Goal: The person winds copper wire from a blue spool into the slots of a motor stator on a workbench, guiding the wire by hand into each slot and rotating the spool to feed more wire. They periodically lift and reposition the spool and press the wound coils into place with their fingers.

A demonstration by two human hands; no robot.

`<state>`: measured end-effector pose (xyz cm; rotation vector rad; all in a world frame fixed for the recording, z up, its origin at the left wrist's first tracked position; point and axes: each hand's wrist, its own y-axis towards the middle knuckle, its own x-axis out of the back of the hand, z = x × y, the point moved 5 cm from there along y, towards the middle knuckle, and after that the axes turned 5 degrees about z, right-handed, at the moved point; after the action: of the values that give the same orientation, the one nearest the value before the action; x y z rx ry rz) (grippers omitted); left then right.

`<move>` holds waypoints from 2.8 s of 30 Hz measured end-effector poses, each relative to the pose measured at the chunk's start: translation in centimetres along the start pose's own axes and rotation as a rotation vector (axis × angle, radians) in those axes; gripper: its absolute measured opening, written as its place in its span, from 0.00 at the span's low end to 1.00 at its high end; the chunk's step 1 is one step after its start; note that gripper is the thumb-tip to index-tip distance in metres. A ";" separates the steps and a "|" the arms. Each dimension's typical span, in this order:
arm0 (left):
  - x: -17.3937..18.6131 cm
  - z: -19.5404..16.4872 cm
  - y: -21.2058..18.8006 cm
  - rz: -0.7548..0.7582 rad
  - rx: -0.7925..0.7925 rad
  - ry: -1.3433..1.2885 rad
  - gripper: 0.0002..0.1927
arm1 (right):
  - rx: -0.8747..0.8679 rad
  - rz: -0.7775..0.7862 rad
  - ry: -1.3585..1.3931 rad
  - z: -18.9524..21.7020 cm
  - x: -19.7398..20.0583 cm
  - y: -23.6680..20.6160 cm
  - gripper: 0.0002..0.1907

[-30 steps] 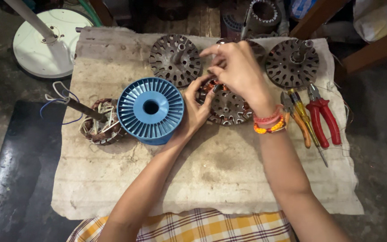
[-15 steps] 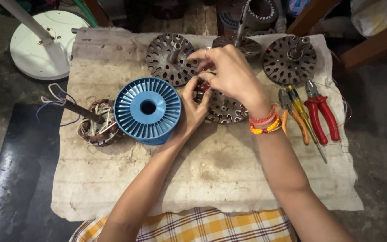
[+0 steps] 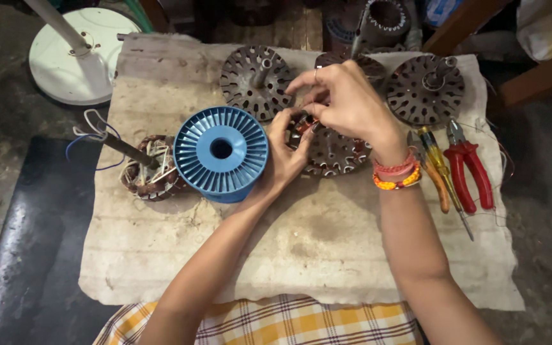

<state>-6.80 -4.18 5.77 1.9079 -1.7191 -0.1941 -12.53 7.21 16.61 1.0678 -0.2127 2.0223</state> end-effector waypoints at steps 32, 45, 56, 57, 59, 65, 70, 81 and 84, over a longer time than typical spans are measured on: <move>-0.2 0.9 -0.1 0.015 0.057 -0.010 0.17 | -0.075 -0.094 -0.210 1.3 0.0 -0.2 0.19; -0.3 0.0 0.1 0.077 0.066 -0.059 0.18 | -0.012 -0.120 -0.131 0.7 0.3 0.0 0.15; -0.8 0.8 -0.1 0.101 0.033 -0.209 0.21 | -0.185 -0.060 0.237 -1.9 -0.2 0.3 0.18; -0.9 0.9 -0.1 0.101 0.027 -0.196 0.20 | -0.186 -0.053 0.250 -1.8 -0.2 0.3 0.18; -0.9 1.0 -0.2 0.099 0.016 -0.167 0.20 | -0.172 -0.016 0.262 -1.6 0.0 0.1 0.18; -0.8 1.1 -0.3 0.121 0.060 -0.135 0.20 | -0.278 0.110 0.392 -2.3 1.1 -1.2 0.20; -0.8 0.5 0.0 0.125 -0.010 -0.096 0.22 | -0.128 -0.079 0.234 -2.8 3.2 -1.8 0.20; -0.2 -0.4 0.0 0.133 -0.025 0.027 0.21 | -0.084 -0.277 0.150 -3.4 3.9 -1.8 0.25; -0.3 -0.3 0.0 0.139 0.008 -0.013 0.21 | 0.030 0.024 -0.013 -2.5 4.2 -2.4 0.41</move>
<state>-6.75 -3.81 5.94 1.7882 -1.8551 -0.1468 -13.55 12.42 17.71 1.1019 -0.2030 2.0462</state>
